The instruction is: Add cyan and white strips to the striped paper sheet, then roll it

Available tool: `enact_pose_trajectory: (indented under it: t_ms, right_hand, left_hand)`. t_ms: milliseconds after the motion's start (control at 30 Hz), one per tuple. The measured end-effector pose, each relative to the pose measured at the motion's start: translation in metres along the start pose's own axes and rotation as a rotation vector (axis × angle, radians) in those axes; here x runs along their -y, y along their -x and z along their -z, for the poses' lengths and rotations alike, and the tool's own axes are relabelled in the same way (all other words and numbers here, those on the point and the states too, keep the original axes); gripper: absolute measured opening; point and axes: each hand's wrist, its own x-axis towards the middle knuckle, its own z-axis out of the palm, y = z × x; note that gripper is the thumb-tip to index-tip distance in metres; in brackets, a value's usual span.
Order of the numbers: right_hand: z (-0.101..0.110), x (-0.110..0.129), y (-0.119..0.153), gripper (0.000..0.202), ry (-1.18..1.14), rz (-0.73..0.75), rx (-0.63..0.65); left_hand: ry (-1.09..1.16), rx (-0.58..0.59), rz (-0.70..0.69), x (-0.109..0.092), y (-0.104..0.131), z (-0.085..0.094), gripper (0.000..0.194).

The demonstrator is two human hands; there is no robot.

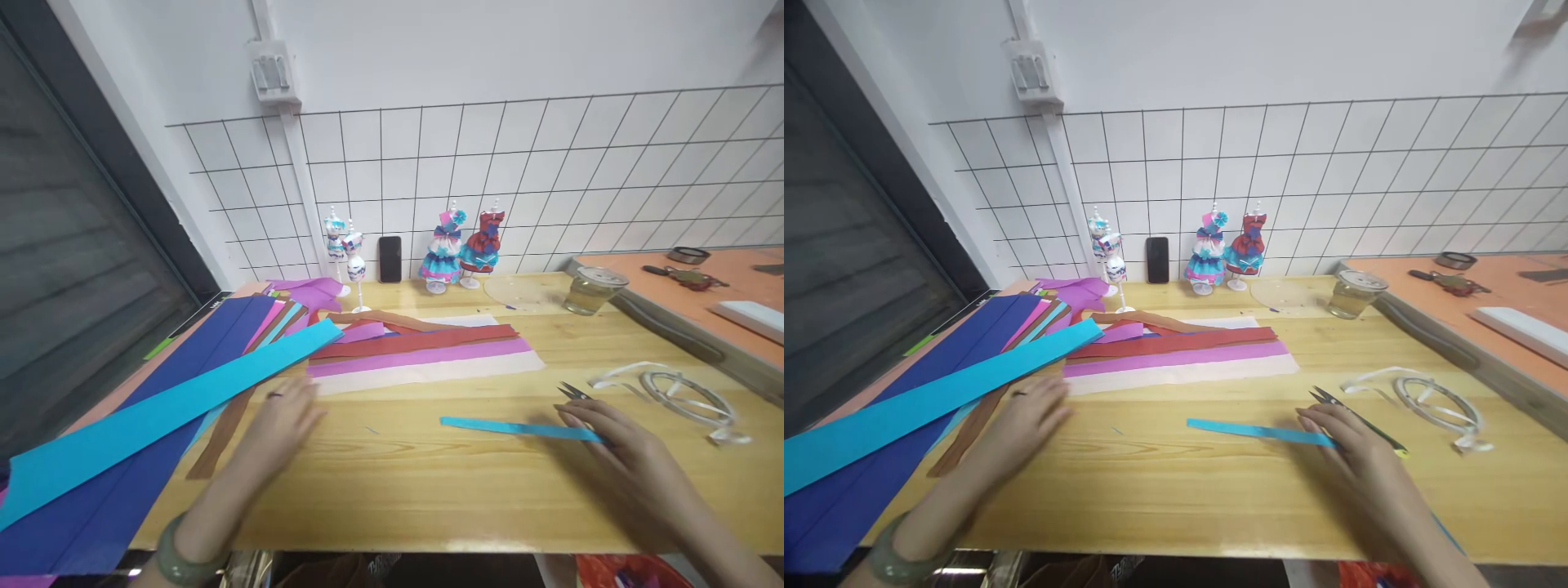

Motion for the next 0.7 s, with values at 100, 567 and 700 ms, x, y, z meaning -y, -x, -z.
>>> enact_pose_trajectory:
  t_ms: [100, 567, 700]
  right_hand:
    - [-0.016, 0.026, -0.006, 0.032, -0.037, 0.080, 0.112]
    - [-0.041, 0.028, 0.001, 0.028, -0.008, 0.127, 0.179]
    - [-0.042, 0.027, 0.000, 0.029, -0.022, 0.127, 0.173]
  left_hand:
    - [0.022, 0.170, -0.360, -0.057, 0.001, -0.017, 0.055]
    - [-0.079, 0.129, -0.200, -0.045, 0.003, -0.042, 0.063]
    - [-0.137, 0.109, -0.016, -0.024, 0.027, -0.042, 0.062]
